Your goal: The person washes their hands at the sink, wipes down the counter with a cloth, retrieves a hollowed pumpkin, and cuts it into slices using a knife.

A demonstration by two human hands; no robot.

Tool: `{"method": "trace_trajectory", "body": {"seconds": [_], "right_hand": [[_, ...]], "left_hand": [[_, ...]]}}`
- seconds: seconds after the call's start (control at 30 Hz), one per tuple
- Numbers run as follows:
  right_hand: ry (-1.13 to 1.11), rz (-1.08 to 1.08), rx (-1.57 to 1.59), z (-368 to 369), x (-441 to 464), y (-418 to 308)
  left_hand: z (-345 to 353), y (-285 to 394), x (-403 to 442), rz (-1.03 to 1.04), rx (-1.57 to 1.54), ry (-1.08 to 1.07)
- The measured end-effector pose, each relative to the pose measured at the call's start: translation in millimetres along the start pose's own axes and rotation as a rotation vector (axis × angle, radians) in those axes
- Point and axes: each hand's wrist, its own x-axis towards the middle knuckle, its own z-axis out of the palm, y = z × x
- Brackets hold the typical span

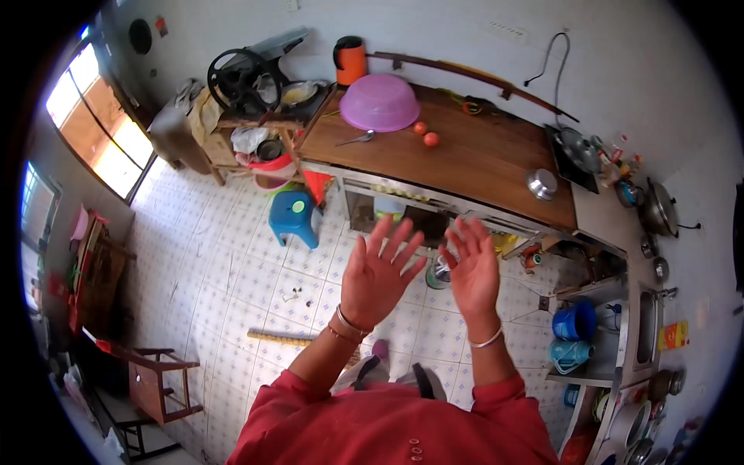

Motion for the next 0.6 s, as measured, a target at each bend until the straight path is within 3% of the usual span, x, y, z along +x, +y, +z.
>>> {"method": "trace_trajectory", "body": {"seconds": [0.07, 0.17, 0.2, 0.23, 0.27, 0.37, 0.4, 0.47, 0.5, 0.6], "right_hand": [[0.047, 0.018, 0.204, 24.7, 54.0, 12.4], [0.146, 0.081, 0.388, 34.1, 122.7, 32.9], [0.150, 0.088, 0.377, 30.1, 138.9, 44.6], [0.234, 0.234, 0.410, 22.1, 157.0, 66.4], [0.310, 0.377, 0.439, 17.3, 176.2, 81.7], [0.027, 0.339, 0.469, 63.3, 210.5, 68.0], [-0.072, 0.312, 0.538, 71.4, 225.8, 61.5], [-0.161, 0.264, 0.528, 55.1, 291.1, 80.8], [-0.263, 0.200, 0.505, 53.6, 322.7, 86.0], [-0.314, 0.251, 0.510, 64.3, 385.3, 96.4]], "left_hand": [[-13.8, 34.1, 36.2, 0.094, -0.199, -0.007], [-55.1, 58.7, 96.8, 0.166, -0.223, 0.141], [-83.6, 60.6, 122.6, 0.142, -0.276, 0.281], [-94.2, 68.7, 146.3, 0.121, -0.321, 0.414], [-100.2, 71.3, 155.0, 0.132, -0.324, 0.403], [-42.0, 94.7, 175.5, 0.137, -0.273, 0.094], [-34.9, 102.4, 185.3, 0.137, -0.283, 0.149], [-39.4, 131.7, 243.3, 0.205, -0.128, -0.001], [-49.5, 144.5, 274.9, 0.208, -0.072, 0.057], [-53.0, 173.9, 322.0, 0.136, -0.163, 0.045]]}}
